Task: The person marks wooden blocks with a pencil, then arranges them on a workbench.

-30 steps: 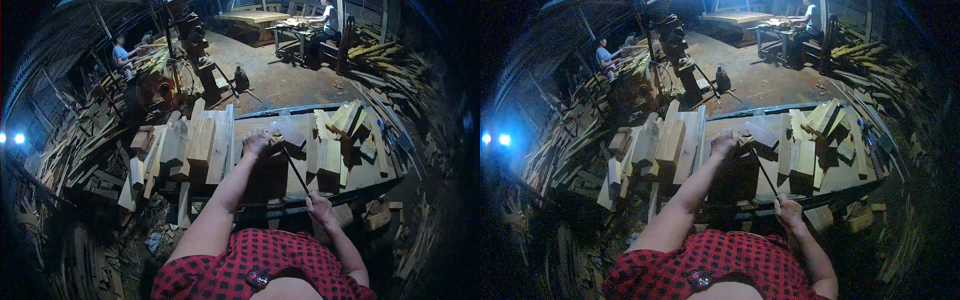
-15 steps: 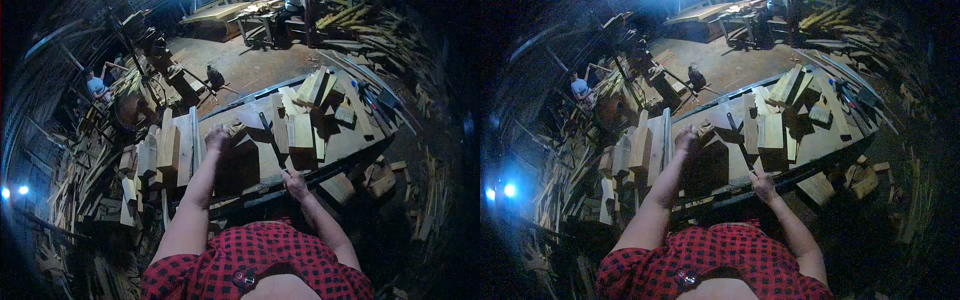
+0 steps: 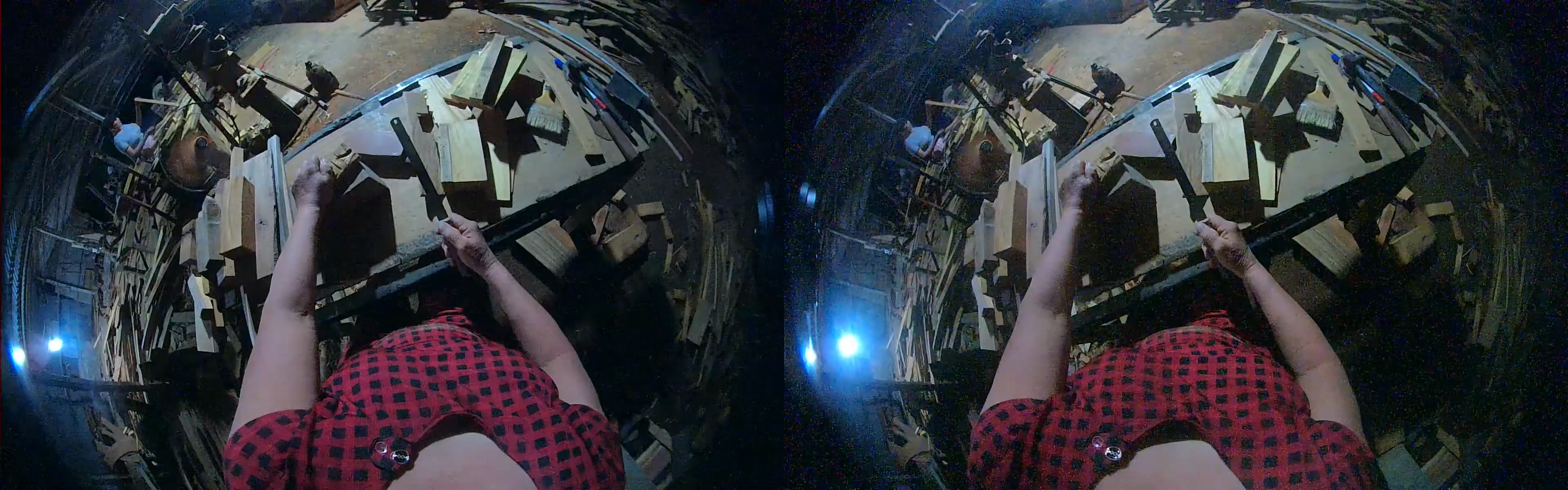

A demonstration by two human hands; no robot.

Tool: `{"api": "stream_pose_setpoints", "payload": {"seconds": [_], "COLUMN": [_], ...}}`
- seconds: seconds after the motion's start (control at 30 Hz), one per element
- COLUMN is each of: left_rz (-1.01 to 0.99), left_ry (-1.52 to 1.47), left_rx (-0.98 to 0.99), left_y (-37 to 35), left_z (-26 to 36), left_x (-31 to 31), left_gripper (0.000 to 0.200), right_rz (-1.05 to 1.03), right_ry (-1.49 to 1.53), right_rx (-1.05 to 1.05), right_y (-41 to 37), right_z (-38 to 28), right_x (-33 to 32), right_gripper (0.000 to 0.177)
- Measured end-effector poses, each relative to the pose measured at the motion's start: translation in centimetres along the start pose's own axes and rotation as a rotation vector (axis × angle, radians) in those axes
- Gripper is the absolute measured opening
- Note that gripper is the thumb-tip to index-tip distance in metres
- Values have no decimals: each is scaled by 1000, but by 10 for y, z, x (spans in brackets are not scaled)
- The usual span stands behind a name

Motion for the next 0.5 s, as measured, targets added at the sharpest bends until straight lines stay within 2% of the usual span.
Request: {"api": "stream_pose_setpoints", "payload": {"seconds": [0.27, 0.3, 0.33, 0.4, 0.5], "left_rz": [-26, -25, -21, 32, 38], "left_ry": [-8, 1, 1, -31, -24], "left_rx": [-25, -14, -24, -6, -28], "left_y": [-3, -3, -3, -2, 1], "left_z": [5, 4, 1, 0, -6], "left_x": [-10, -7, -4, -3, 10], "left_gripper": [32, 32, 32, 31, 28], "right_rz": [12, 27, 17, 60, 42], "right_ry": [67, 37, 33, 54, 47], "right_rx": [46, -58, -57, 103, 113], "right_y": [0, 3, 3, 2, 6], "right_z": [-2, -4, -4, 0, 7], "right_x": [2, 5, 5, 2, 4], "right_gripper": [20, 21, 21, 21, 23]}}
Point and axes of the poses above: each hand's wrist, its own y-axis towards the middle knuckle, its own x-axis out of the palm, z = x × y, the point moved 6 cm from there along y, towards the middle knuckle, and after that the axes turned 11 degrees about y, right-handed, at the moved point
